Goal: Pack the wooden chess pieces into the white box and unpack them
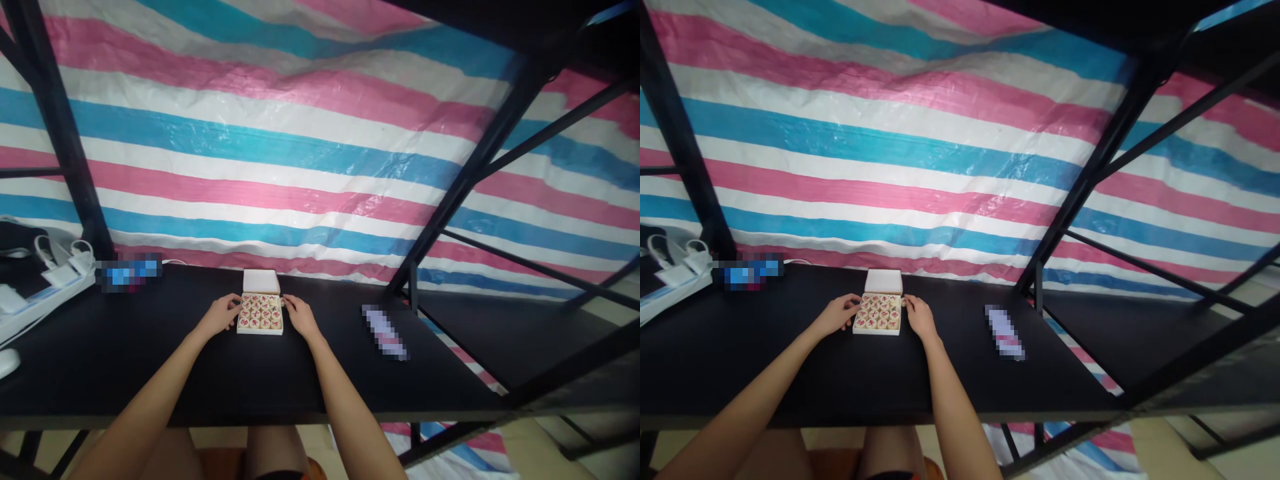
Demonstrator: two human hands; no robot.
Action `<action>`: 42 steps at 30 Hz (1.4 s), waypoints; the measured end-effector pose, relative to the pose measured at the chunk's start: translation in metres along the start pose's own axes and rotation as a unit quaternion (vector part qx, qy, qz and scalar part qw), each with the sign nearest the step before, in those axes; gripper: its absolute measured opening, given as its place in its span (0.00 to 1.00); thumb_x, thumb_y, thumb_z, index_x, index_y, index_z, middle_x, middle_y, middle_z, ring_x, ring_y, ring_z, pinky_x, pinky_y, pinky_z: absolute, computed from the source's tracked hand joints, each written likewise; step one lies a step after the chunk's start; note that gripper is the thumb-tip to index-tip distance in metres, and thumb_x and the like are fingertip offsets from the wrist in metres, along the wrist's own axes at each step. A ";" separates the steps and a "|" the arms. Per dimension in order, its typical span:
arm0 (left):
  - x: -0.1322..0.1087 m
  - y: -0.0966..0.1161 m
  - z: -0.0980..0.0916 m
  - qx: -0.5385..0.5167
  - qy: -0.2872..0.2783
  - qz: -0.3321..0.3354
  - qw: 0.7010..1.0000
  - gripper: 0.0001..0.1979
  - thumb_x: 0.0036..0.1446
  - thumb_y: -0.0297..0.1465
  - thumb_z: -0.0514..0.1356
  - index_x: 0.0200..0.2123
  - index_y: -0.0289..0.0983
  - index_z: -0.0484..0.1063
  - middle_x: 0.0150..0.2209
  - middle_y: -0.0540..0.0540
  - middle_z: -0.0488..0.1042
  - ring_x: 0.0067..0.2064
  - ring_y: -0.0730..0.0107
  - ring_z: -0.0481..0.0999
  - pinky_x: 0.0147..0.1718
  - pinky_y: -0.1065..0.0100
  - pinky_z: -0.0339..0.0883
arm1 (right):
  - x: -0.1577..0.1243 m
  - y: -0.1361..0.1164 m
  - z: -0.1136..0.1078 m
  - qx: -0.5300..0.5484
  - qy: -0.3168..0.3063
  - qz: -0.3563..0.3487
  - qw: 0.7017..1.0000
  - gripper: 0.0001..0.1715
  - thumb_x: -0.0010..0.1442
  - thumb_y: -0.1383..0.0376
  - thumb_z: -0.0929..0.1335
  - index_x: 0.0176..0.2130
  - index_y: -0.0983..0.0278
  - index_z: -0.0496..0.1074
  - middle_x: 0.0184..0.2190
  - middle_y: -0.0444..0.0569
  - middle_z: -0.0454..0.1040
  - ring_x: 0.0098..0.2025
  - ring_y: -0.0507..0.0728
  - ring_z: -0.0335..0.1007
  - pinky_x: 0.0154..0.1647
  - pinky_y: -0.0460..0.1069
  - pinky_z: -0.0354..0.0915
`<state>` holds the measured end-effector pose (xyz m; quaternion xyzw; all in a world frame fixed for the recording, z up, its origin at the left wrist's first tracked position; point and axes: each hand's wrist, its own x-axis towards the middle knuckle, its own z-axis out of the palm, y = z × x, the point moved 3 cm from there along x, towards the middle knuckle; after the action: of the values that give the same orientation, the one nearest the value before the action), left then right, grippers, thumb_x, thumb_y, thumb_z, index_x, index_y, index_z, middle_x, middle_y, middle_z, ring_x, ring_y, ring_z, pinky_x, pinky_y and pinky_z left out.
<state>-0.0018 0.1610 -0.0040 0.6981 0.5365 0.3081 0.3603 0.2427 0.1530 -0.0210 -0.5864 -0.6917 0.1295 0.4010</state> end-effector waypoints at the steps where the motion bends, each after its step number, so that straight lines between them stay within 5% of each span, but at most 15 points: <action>1: 0.000 0.000 0.000 0.000 0.000 -0.001 1.000 0.14 0.53 0.35 0.55 0.42 0.35 0.69 0.26 0.51 0.71 0.17 0.78 0.68 0.11 0.78 0.62 | 0.000 -0.003 -0.001 0.000 0.007 0.000 1.000 0.17 0.60 0.66 0.61 0.46 0.61 0.73 0.36 0.48 0.74 0.40 0.56 0.69 0.45 0.50 0.62; 9: 0.002 -0.004 0.001 -0.008 -0.001 -0.021 1.000 0.22 0.53 0.35 0.56 0.50 0.30 0.66 0.23 0.50 0.72 0.17 0.76 0.68 0.12 0.76 0.63 | -0.010 -0.034 -0.002 0.022 -0.045 -0.043 0.998 0.12 0.55 0.63 0.66 0.39 0.60 0.77 0.31 0.45 0.68 0.33 0.52 0.66 0.40 0.47 0.62; 16: 0.001 -0.007 0.001 -0.018 -0.006 -0.018 1.000 0.24 0.52 0.34 0.58 0.51 0.30 0.66 0.21 0.51 0.72 0.17 0.75 0.69 0.13 0.76 0.63 | -0.014 -0.028 -0.005 0.047 -0.089 -0.033 0.994 0.10 0.53 0.60 0.68 0.34 0.60 0.78 0.30 0.45 0.67 0.32 0.53 0.66 0.39 0.48 0.63; 27: -0.001 -0.004 0.001 -0.029 -0.005 -0.005 1.000 0.20 0.51 0.37 0.58 0.46 0.34 0.69 0.20 0.53 0.70 0.17 0.76 0.68 0.13 0.77 0.61 | -0.011 -0.028 0.000 0.086 -0.079 -0.054 0.992 0.06 0.55 0.63 0.67 0.32 0.62 0.74 0.28 0.43 0.69 0.31 0.51 0.65 0.37 0.46 0.63; 33: -0.001 -0.006 0.001 -0.030 -0.008 -0.005 1.000 0.17 0.51 0.35 0.57 0.43 0.34 0.69 0.19 0.54 0.69 0.17 0.77 0.68 0.13 0.78 0.61 | -0.015 -0.029 0.002 0.070 -0.067 -0.044 0.994 0.09 0.52 0.60 0.69 0.35 0.60 0.77 0.36 0.47 0.66 0.38 0.54 0.65 0.45 0.50 0.61; 42: -0.001 -0.005 0.001 -0.030 -0.008 0.000 1.000 0.18 0.51 0.36 0.58 0.44 0.35 0.69 0.20 0.54 0.70 0.17 0.76 0.68 0.13 0.77 0.61 | -0.009 -0.019 -0.007 0.075 -0.021 -0.006 0.997 0.09 0.52 0.60 0.67 0.34 0.61 0.73 0.30 0.44 0.71 0.29 0.52 0.65 0.35 0.46 0.63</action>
<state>-0.0038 0.1608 -0.0088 0.6892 0.5241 0.3191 0.3854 0.2344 0.1378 -0.0075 -0.5478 -0.6920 0.1910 0.4297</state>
